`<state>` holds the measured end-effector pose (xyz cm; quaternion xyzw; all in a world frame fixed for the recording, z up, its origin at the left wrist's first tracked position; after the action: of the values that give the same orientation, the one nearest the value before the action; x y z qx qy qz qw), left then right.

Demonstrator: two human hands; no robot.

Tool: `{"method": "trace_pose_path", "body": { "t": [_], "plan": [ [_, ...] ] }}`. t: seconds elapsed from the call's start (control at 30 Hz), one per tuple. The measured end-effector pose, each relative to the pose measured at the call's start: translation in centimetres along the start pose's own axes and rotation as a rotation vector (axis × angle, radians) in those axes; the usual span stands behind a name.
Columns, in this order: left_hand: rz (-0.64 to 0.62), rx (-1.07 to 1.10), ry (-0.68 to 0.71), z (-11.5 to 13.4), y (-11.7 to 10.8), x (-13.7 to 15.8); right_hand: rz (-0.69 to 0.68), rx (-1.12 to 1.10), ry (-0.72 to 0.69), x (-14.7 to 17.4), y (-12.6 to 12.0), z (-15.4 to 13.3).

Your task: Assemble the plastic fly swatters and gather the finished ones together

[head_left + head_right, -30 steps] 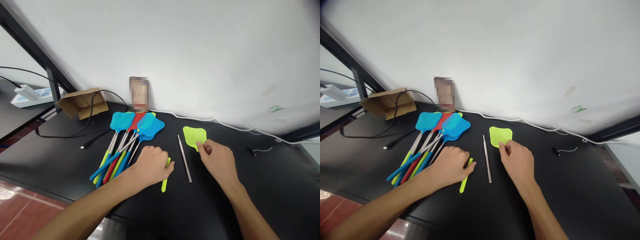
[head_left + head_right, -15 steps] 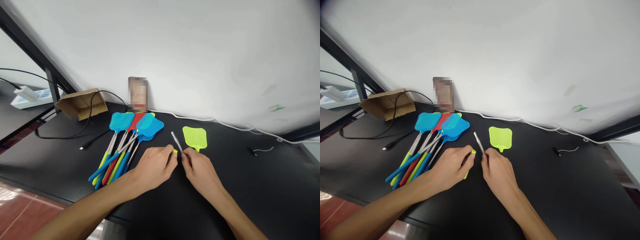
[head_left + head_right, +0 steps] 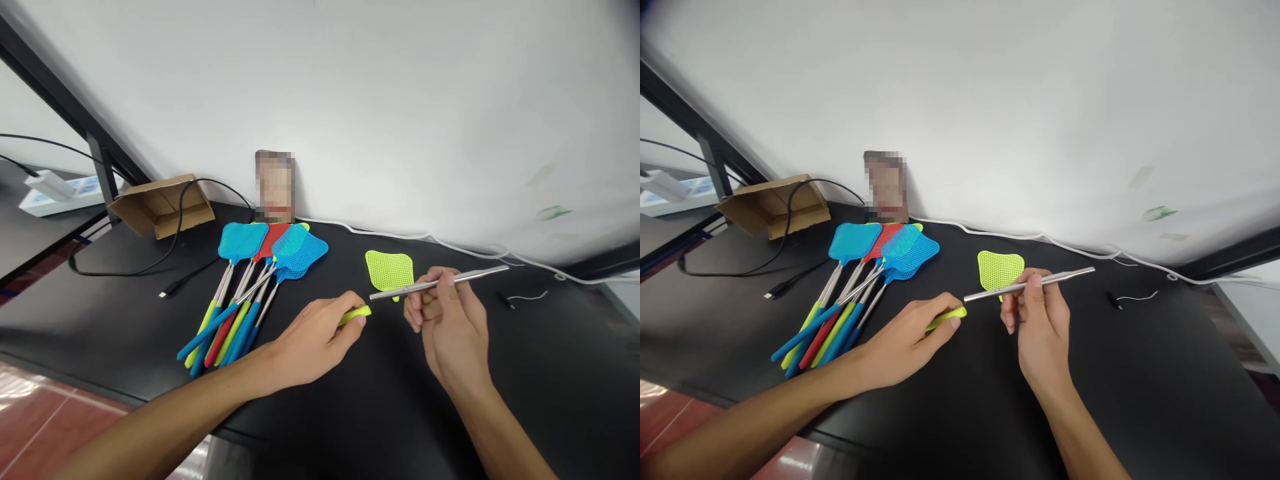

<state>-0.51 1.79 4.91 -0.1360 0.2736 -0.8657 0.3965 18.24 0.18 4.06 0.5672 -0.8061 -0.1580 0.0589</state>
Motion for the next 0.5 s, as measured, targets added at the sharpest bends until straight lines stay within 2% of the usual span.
{"method": "trace_pose_path", "body": {
  "t": [0.2, 0.5],
  "plan": [
    [0.041, 0.036, 0.013, 0.02, -0.28, -0.02, -0.009, 0.012, -0.019, -0.04, -0.23, 0.22],
    [0.076, -0.027, 0.025, 0.27, -0.54, 0.07, -0.017, 0.024, -0.024, 0.23, -0.09, 0.26]
  ]
}}
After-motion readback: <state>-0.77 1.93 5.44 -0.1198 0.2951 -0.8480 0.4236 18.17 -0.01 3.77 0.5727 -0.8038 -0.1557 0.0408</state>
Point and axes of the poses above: each hand's wrist, its own x-axis away from the middle knuckle, its own y-axis out of the palm, z = x × y, the point moved 5 cm from there along -x, towards the middle knuckle, and after that the axes turned 3 degrees about -x, right-handed, at the moved point
